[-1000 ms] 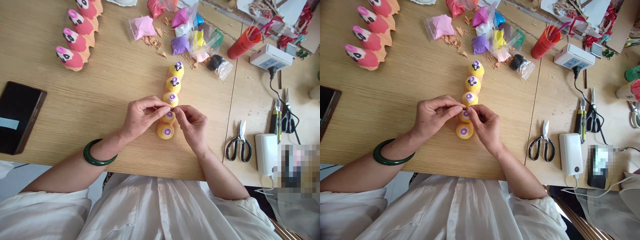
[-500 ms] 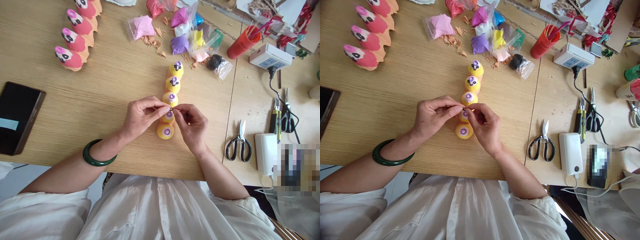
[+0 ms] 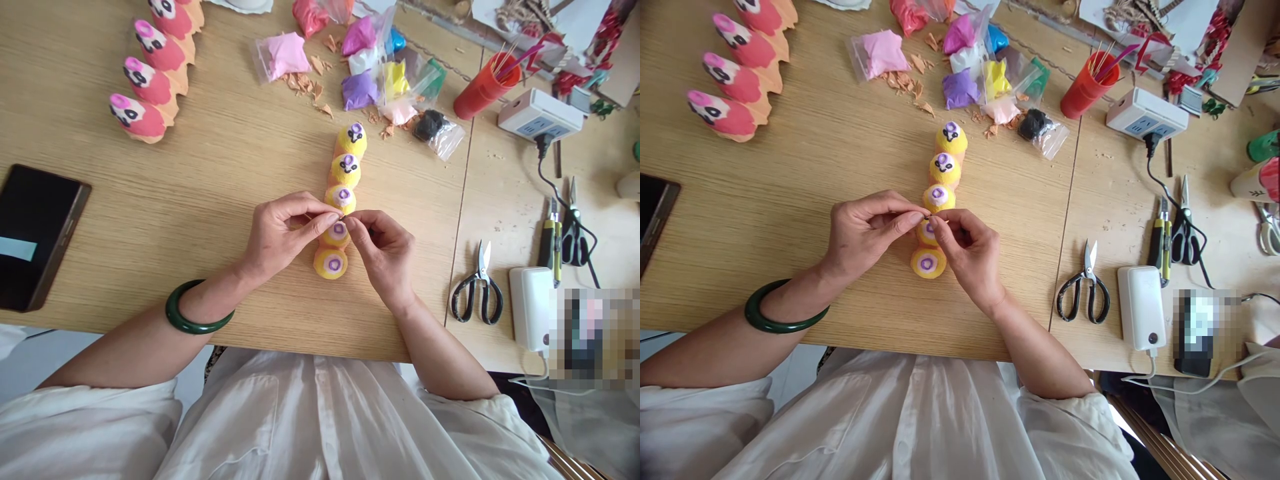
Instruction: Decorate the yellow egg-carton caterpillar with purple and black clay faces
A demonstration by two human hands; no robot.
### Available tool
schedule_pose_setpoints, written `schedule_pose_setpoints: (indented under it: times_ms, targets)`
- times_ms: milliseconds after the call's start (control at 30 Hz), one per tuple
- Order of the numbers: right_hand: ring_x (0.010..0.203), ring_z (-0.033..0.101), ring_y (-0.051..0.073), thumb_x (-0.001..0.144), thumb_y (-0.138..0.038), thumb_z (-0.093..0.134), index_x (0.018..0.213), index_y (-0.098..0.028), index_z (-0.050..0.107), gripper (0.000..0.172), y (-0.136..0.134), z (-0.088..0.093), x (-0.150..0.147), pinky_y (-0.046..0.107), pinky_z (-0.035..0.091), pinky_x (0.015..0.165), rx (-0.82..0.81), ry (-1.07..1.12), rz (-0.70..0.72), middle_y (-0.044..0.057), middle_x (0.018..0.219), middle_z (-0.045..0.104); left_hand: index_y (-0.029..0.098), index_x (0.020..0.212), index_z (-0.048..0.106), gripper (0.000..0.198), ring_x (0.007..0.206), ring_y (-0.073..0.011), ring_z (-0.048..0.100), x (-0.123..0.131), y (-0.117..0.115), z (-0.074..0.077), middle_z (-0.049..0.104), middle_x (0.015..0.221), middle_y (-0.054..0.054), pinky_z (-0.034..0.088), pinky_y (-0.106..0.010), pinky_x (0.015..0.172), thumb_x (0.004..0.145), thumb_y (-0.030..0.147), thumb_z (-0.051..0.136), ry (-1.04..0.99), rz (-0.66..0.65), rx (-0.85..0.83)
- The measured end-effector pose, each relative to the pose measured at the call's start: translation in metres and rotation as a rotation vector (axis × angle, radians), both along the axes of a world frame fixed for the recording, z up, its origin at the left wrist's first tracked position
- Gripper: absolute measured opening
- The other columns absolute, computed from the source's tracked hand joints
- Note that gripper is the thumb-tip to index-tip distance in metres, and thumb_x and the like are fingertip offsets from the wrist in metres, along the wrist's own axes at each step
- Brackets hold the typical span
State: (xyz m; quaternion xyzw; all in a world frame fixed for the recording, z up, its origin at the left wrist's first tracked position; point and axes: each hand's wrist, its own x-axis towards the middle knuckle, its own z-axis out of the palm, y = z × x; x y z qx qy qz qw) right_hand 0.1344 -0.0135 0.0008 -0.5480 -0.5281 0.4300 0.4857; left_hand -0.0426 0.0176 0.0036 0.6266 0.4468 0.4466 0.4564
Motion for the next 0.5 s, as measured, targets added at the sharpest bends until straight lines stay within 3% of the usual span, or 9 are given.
schedule_pose_setpoints:
  times_ms: [200, 500]
  targets:
    - [0.064, 0.053, 0.01, 0.09, -0.062, 0.079, 0.091, -0.021, 0.074, 0.041, 0.0001, -0.0031, 0.0, 0.026, 0.045, 0.057, 0.003, -0.014, -0.031, -0.003, 0.07, 0.061, 0.026, 0.091, 0.084, 0.013, 0.088, -0.0173, 0.075, -0.0005, -0.0008, -0.0019, 0.082, 0.091, -0.002, 0.062, -0.028, 0.077, 0.095, 0.033, 0.075, 0.014, -0.039, 0.025]
    - [0.062, 0.051, 0.008, 0.091, -0.047, 0.083, 0.09, -0.021, 0.074, 0.028, -0.0014, 0.0001, -0.0028, 0.024, 0.043, 0.056, 0.021, 0.064, -0.043, -0.004, 0.069, 0.061, 0.024, 0.091, 0.084, 0.017, 0.083, -0.0164, 0.075, -0.0012, 0.0011, -0.0067, 0.082, 0.09, -0.002, 0.062, -0.028, 0.073, 0.097, 0.039, 0.076, 0.05, -0.047, 0.114]
